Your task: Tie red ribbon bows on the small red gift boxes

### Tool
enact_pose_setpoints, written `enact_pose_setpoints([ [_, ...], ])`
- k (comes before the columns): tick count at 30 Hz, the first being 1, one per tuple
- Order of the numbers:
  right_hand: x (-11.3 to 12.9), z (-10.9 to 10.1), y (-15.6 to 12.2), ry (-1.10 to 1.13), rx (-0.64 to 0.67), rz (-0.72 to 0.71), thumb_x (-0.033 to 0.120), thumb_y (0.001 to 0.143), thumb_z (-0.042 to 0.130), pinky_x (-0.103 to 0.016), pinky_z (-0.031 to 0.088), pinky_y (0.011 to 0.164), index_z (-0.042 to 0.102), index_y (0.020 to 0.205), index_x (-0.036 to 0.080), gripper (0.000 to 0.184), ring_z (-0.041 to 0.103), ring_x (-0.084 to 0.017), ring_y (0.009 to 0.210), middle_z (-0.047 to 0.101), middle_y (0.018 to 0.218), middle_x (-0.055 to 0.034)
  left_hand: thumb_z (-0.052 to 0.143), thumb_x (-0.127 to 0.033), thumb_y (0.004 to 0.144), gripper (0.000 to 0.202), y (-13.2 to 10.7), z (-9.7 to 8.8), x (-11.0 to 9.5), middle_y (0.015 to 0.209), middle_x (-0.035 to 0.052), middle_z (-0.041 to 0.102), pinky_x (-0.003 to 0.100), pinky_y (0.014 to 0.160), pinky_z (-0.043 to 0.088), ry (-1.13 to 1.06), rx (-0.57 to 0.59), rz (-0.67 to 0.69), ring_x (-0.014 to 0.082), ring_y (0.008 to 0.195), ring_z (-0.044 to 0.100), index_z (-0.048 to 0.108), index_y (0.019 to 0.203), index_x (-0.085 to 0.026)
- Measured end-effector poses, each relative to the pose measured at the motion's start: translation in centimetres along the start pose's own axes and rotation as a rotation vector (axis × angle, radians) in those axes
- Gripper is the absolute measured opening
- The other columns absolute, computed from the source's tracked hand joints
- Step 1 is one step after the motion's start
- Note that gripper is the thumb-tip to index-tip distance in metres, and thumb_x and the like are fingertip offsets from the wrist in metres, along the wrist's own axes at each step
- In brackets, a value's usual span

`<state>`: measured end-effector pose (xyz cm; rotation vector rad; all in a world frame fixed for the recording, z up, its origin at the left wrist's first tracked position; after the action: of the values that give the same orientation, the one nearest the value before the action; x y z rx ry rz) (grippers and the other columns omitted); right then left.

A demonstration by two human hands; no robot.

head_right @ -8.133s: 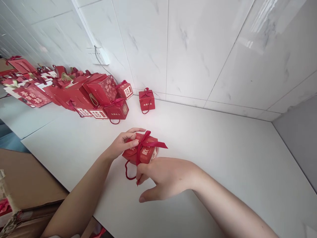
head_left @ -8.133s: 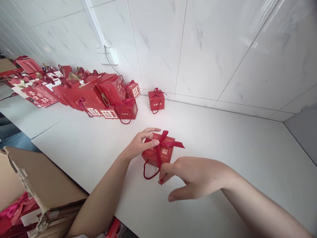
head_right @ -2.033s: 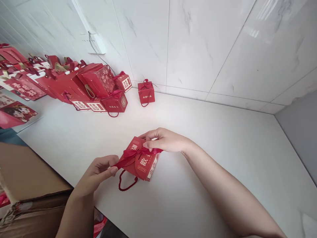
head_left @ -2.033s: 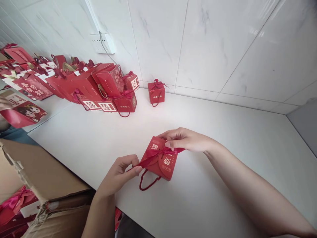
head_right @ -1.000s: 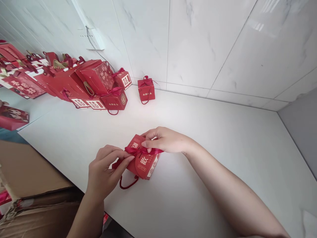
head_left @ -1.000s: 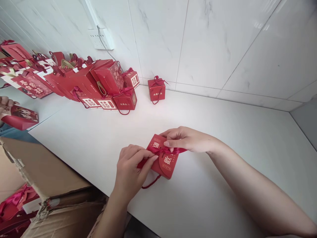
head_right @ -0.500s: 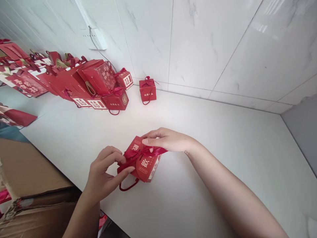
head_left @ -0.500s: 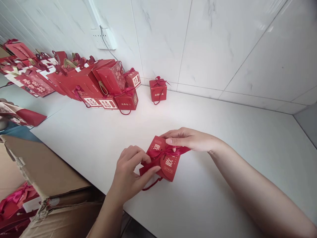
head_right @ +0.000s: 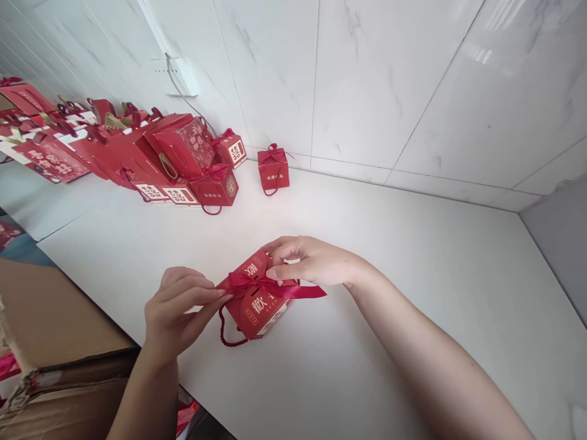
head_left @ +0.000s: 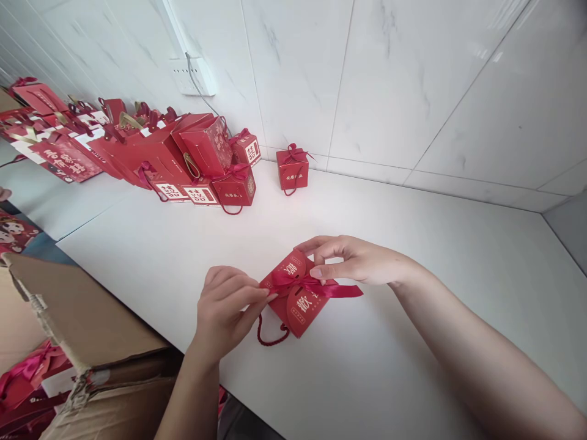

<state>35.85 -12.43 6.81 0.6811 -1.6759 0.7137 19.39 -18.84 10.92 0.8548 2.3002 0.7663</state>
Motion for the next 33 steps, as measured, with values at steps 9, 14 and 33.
enact_pose_setpoints([
  [9,-0.9,0.3,0.3,-0.012,-0.003,0.053,0.037,0.089,0.061,-0.031,0.048,0.088,0.066,0.075,0.019,0.023,0.060,-0.022,0.109,0.054,0.135,-0.0029,0.074,-0.012,0.074,0.020,-0.2,0.2,-1.3,0.080,0.0019,0.067,0.031,0.070,0.045,0.167,0.083,0.132,0.0161,0.074,0.058,0.062,0.087,-0.022],
  [14,-0.5,0.5,0.1,0.000,-0.024,0.098,0.050,0.089,0.058,-0.031,0.048,0.087,0.070,0.090,0.021,0.032,0.060,-0.023,0.108,0.059,0.132,-0.0033,0.072,-0.019,0.076,0.015,0.1,0.4,-0.8,0.085,0.0033,0.063,0.032,0.070,0.046,0.038,0.067,-0.060,0.0169,0.077,0.057,0.065,0.089,-0.022],
  [33,0.1,1.5,-0.1,-0.194,-0.003,0.021,0.032,0.086,0.063,-0.033,0.046,0.091,0.068,0.083,0.023,0.011,0.059,-0.021,0.106,0.058,0.125,-0.0025,0.057,-0.008,0.087,0.019,0.5,3.0,-3.7,0.087,0.0021,0.067,0.030,0.073,0.046,0.093,0.298,0.236,0.0149,0.077,0.057,0.061,0.101,-0.021],
])
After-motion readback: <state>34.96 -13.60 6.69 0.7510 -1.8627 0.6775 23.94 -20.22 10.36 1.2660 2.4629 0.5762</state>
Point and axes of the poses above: each hand's wrist, its own y-axis towards the middle knuckle, its own z-axis out of the palm, x = y × z, the point moved 9 cm from there along y, towards the middle knuckle
